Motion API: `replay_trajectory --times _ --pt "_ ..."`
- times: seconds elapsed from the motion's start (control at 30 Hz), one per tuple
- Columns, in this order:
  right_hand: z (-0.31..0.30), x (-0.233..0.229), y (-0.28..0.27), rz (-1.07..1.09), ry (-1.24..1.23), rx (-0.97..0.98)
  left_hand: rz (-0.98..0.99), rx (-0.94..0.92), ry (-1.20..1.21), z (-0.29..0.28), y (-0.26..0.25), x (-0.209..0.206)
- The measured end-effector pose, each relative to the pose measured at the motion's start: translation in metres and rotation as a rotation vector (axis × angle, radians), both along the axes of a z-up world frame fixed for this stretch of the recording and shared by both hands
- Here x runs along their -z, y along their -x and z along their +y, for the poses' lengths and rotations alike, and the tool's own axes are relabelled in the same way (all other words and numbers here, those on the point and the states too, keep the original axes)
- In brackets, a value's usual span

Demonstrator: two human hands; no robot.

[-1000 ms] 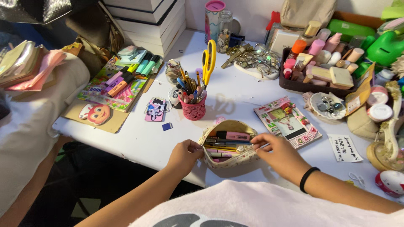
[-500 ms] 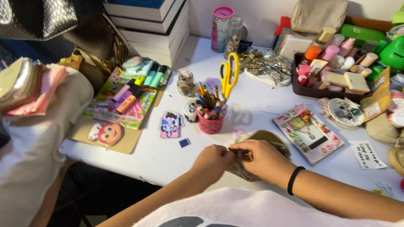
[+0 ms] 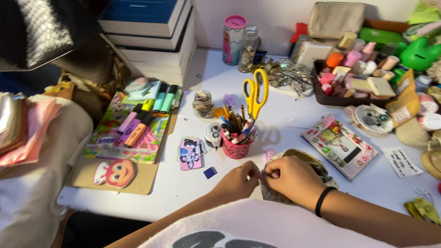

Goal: The person organizes a cluttered desk by sorting various stationery items. They transfer pens, pencils, and highlighters from a pink cup into a floral pencil case, then place a small pink eraser and a ruler into the case. The person also writes on a small piece of paper and moves a stack of books to the side.

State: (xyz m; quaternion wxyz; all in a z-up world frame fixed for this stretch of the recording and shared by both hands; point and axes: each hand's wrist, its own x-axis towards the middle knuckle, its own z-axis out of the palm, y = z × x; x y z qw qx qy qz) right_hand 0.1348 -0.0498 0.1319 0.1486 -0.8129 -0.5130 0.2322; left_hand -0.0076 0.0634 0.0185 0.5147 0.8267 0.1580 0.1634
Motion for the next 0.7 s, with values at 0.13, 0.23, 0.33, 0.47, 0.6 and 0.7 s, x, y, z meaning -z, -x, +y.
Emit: replay_trajectory --times 0.13,0.23,0.33,0.47,0.6,0.7 --pt "-0.002 0.0 -0.005 0.16 -0.102 0.023 0.242 -0.026 0.072 -0.005 0.001 -0.03" --pt "-0.007 -0.002 -0.009 0.163 -0.157 0.053 0.151 -0.034 -0.047 -0.006 -0.009 -0.05" --pt "-0.013 -0.004 -0.013 0.171 -0.19 0.106 0.217 -0.063 -0.042 -0.008 -0.015 -0.058" --pt "-0.021 -0.007 -0.015 0.182 -0.122 0.148 0.24 -0.046 -0.071 -0.009 -0.015 -0.057" --pt "-0.022 -0.004 -0.015 0.197 -0.086 0.185 0.283 -0.05 -0.129 -0.009 -0.013 -0.052" --pt "-0.026 0.007 -0.028 0.286 -0.14 0.361 0.301 -0.086 -0.125 -0.007 -0.009 -0.048"
